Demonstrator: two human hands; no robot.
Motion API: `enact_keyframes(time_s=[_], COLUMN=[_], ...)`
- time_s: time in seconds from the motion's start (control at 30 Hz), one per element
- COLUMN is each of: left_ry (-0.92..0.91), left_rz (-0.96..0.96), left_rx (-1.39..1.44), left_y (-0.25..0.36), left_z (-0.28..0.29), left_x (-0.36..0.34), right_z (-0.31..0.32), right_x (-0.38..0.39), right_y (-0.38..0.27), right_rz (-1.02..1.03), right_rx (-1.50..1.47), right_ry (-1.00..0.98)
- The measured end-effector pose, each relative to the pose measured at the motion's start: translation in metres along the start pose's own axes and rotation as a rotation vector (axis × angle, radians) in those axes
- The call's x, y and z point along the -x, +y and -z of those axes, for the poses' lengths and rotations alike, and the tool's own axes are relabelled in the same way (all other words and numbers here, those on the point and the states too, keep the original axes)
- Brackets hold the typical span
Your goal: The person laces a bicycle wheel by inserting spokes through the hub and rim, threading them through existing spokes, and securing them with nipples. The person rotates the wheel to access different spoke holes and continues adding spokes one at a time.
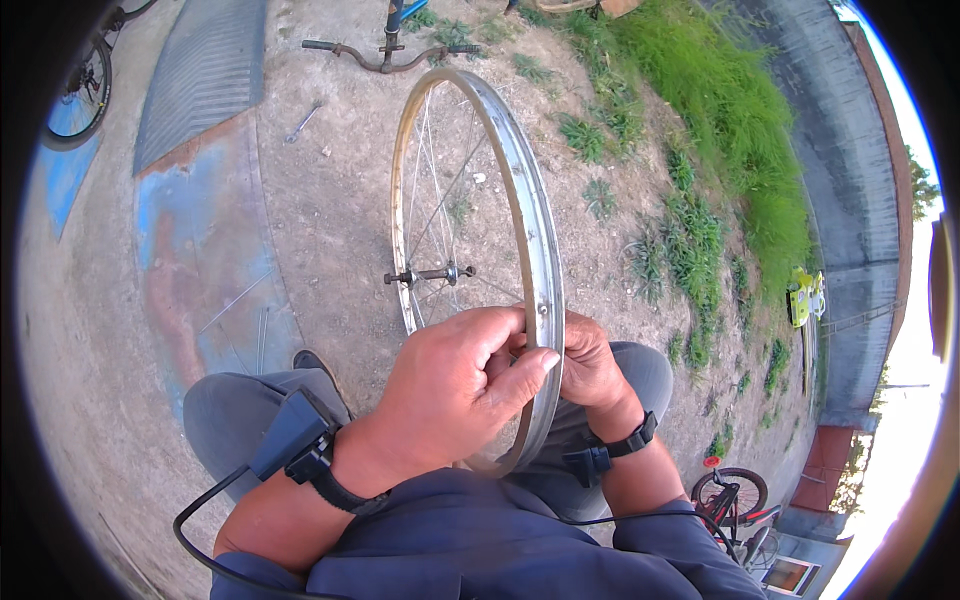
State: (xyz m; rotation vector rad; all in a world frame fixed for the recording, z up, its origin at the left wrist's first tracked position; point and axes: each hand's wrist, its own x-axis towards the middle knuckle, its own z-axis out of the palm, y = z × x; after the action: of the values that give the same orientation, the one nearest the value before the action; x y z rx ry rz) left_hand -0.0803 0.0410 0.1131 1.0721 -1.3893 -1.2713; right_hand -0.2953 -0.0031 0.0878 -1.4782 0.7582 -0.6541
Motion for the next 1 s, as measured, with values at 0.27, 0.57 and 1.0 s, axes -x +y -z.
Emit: enact_keyframes(time_s=[0.27, 0.57, 1.0], left_ry=[-0.031, -0.047, 0.040], left_rz=[0.093, -0.038, 0.070], left_rx=[0.085, -0.092, 0.202], left_y=[0.004, -0.001, -0.051], left_z=[-0.001, -0.012, -0.020], left_x=[0.004, 0.004, 0.009], right_z=[-0.007, -0.003, -0.014], right_x=[0.003, 0.009, 0.016], right_y=[0.020, 0.032, 0.016], right_rz=[0.105, 0.098, -0.067], right_rx=[-0.022, -0.128, -0.435], right_ry=[0.040, 0.079, 0.193])
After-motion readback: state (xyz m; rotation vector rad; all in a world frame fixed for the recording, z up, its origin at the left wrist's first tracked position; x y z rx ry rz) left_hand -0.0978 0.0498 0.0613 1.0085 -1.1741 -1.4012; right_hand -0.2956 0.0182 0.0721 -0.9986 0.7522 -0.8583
